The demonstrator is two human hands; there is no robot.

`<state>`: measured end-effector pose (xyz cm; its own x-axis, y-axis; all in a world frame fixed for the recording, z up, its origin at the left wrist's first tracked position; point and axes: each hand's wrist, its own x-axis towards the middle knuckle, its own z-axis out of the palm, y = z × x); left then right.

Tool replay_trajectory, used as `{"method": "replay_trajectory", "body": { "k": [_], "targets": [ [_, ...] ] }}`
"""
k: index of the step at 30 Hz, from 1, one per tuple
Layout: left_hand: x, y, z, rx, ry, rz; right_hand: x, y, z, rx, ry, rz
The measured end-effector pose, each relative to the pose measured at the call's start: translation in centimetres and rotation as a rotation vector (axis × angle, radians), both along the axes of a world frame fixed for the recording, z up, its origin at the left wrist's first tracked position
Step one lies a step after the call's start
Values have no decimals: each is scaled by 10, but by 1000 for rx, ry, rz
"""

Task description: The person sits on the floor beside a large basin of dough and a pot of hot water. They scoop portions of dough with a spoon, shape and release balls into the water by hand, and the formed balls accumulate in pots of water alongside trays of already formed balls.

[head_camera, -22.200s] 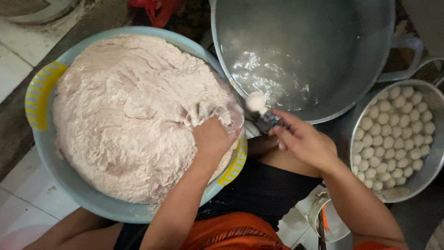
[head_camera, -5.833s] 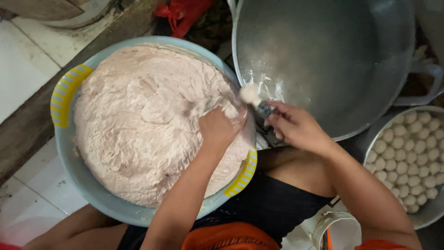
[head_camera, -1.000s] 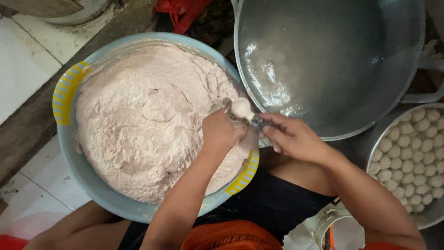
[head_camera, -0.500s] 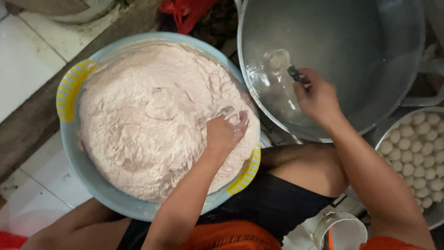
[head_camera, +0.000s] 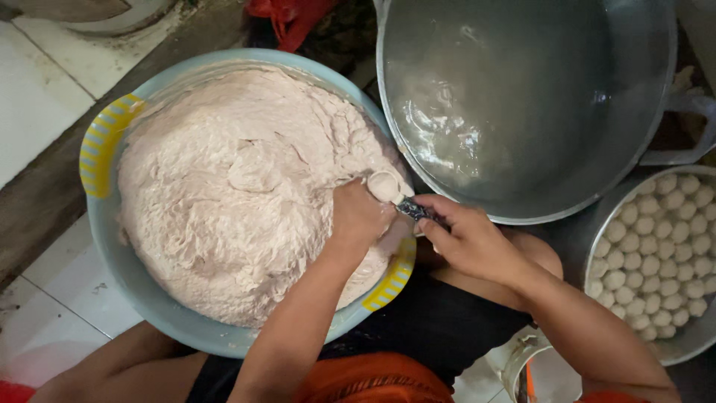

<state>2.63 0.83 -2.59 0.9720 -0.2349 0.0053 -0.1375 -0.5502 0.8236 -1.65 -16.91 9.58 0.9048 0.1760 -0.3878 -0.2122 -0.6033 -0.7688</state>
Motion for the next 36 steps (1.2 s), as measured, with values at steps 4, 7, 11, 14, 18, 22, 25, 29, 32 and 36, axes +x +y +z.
{"method": "replay_trajectory", "body": {
  "k": [4,7,11,14,18,22,25,29,32,36],
  "targets": [
    [5,8,18,160,111,114,4,-5,-7,43,247,-110],
    [-1,18,27,156,237,3,17,-18,-13,68,222,-176],
    [-10,19,32,399,332,-30,51,-41,-26,40,113,-352],
    [-10,17,29,392,288,-31,79,-51,-35,-433,-145,-200],
    [-12,15,23,238,265,4,94,-47,-35,-532,-323,-155],
    [-20,10,18,112,107,80,95,-45,-32,-533,-306,-199],
    [-21,7,15,215,19,-70,92,-47,-28,-509,-327,-190],
    [-16,7,13,129,81,53,80,-51,-21,-485,-331,-245],
    [-16,6,11,-40,-67,103,58,-49,-15,-374,-298,-305],
    [-19,4,4,-183,-213,205,18,-37,-8,27,30,-288]
  ]
}}
